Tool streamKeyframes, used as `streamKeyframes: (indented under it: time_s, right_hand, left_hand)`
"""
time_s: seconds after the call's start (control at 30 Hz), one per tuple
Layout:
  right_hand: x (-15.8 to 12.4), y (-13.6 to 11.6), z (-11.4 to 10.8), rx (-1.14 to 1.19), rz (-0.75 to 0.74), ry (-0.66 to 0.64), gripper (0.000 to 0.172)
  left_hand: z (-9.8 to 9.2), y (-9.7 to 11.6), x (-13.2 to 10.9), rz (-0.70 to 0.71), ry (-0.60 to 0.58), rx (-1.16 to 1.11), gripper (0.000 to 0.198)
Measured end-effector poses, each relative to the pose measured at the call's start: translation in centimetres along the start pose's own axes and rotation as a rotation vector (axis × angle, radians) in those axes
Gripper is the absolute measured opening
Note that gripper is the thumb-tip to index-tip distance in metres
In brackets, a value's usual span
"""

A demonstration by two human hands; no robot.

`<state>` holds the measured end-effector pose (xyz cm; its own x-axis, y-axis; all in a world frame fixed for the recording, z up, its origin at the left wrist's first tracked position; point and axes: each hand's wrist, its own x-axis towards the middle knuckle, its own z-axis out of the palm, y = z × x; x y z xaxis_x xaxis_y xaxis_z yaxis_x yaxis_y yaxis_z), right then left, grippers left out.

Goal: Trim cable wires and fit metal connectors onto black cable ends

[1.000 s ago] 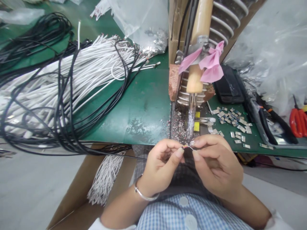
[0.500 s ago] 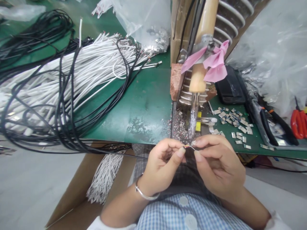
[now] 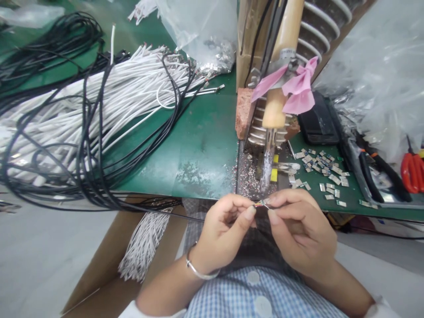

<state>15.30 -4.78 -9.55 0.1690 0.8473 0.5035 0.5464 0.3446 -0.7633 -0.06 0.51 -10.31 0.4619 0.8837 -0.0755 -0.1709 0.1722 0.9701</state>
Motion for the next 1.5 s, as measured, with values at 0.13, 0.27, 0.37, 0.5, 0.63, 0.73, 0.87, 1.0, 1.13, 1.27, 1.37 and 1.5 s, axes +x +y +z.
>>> streamKeyframes:
  time_s: [0.13,0.27,0.37,0.5,0.63,0.73,0.87,1.0,1.13,1.27,1.37,1.5]
  right_hand:
    - [0.42,0.06,0.23,0.008,-0.007,0.023,0.021]
    - [0.57,0.08,0.24,0.006,-0.028,0.015,0.022]
    - [0.48,0.08,0.18,0.012,-0.021,0.01,0.022]
    - [0.49,-0.01,0.1,0.001,-0.029,0.005,0.021]
    - [0.47,-0.07,-0.05,-0.003,-0.026,-0.004,0.021]
    - [0.24,-0.05,-0.23,-0.01,-0.02,-0.009,0.021]
    - [-0.02,0.06,-0.25,-0.022,-0.012,-0.015,0.021]
    - [0.14,0.01,-0.06,-0.024,-0.015,-0.013,0.021]
    - [0.37,-0.19,0.03,0.002,-0.012,-0.004,0.022]
    - [0.38,-0.25,0.07,0.003,-0.002,0.0,0.021]
    - [0.43,-0.25,0.08,0.0,-0.014,0.004,0.021]
    - [0.56,-0.28,-0.01,-0.005,-0.025,0.002,0.021]
  left_hand:
    - [0.08,0.17,0.2,-0.012,0.018,0.008,0.012]
    - [0.13,0.32,0.28,-0.003,0.02,-0.002,0.013]
    - [0.09,0.32,0.27,-0.006,0.026,0.002,0.014]
    - [0.06,0.27,0.27,-0.006,0.025,-0.001,0.015]
    - [0.11,0.26,0.31,-0.005,0.013,-0.013,0.013]
    - [0.17,0.21,0.24,-0.007,0.004,-0.013,0.012]
    - [0.19,0.01,0.06,-0.012,0.004,0.001,0.013]
    - [0.16,-0.01,0.09,-0.007,0.009,-0.004,0.012]
    - [0.09,0.11,0.24,0.001,0.008,-0.029,0.01]
    - [0.0,0.12,0.17,-0.002,0.01,-0.043,0.007]
    - [0.04,0.18,0.11,-0.003,0.008,-0.053,0.007]
    - [0.21,0.27,0.2,0.004,-0.003,-0.076,0.004]
